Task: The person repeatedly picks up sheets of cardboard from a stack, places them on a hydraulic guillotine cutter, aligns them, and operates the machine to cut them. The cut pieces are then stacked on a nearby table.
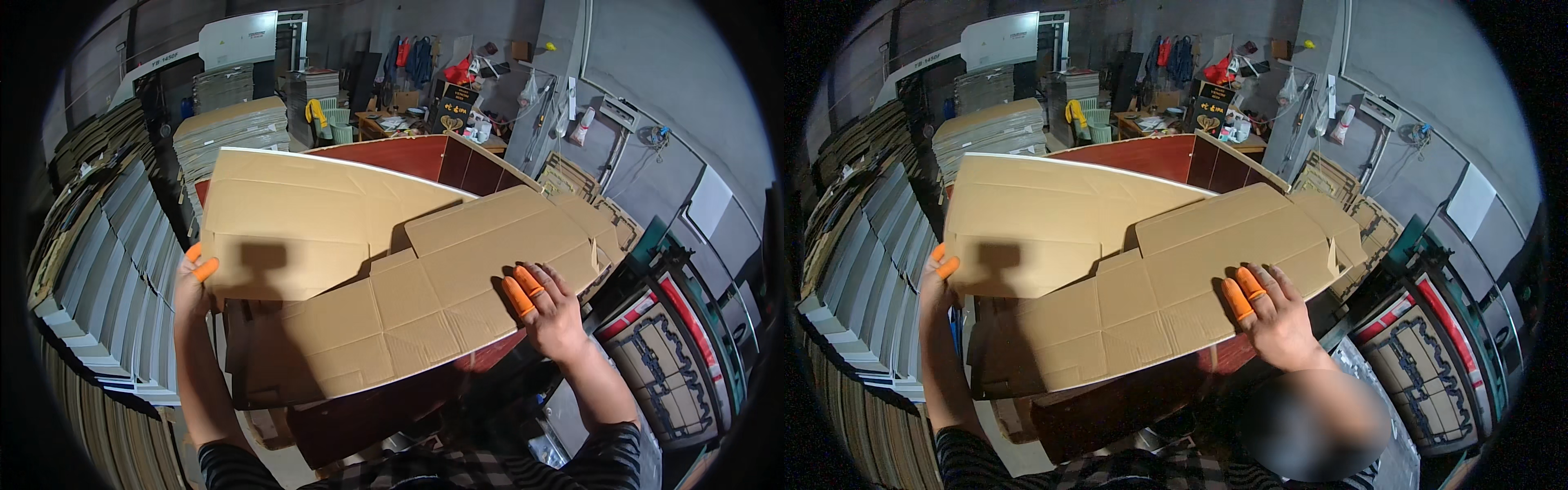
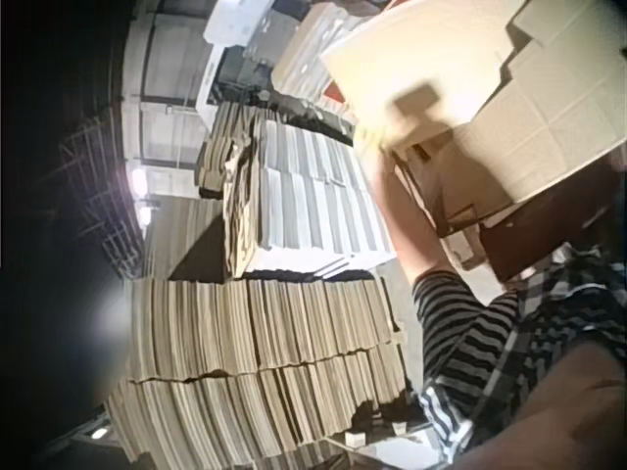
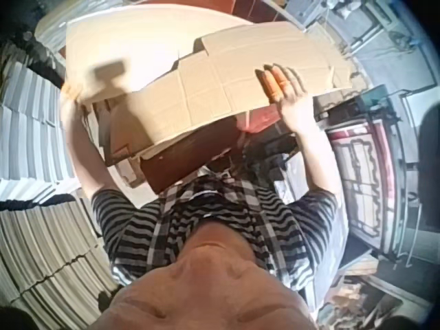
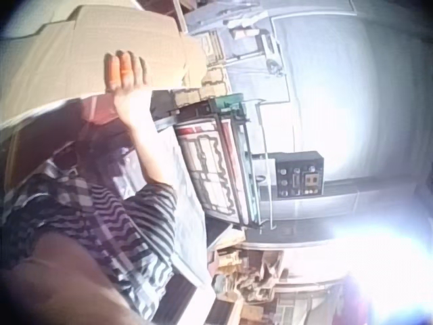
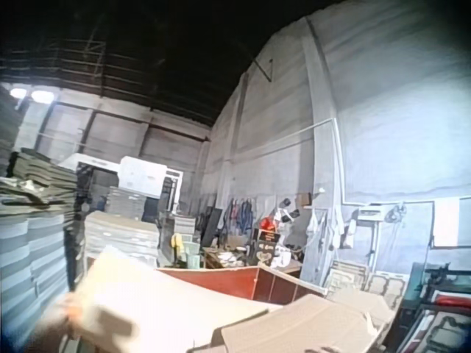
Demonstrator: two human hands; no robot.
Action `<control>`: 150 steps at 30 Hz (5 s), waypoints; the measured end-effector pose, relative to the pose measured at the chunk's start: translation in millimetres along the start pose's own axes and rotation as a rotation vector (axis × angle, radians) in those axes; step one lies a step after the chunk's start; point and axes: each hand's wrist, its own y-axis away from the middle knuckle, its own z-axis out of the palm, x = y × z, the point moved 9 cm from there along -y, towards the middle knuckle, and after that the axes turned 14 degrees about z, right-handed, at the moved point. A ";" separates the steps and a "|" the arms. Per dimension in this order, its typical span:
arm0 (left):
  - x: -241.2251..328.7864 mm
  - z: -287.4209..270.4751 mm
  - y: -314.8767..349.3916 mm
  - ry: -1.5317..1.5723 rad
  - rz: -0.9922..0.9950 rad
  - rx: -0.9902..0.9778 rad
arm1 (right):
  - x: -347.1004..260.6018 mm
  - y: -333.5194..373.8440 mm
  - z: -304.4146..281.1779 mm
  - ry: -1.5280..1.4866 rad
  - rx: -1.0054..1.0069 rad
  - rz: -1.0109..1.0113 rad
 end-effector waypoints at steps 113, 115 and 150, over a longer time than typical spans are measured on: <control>-146.4 43.4 107.9 -1.612 -0.461 -0.447 | 17.9 131.1 251.4 -1.907 -0.707 1.495; -145.4 45.7 108.5 -1.627 -0.465 -0.456 | 34.9 132.5 249.5 -1.828 -0.653 1.561; -184.1 -8.4 91.1 -1.385 -0.302 -0.342 | 130.7 198.7 8.0 -1.595 0.656 1.338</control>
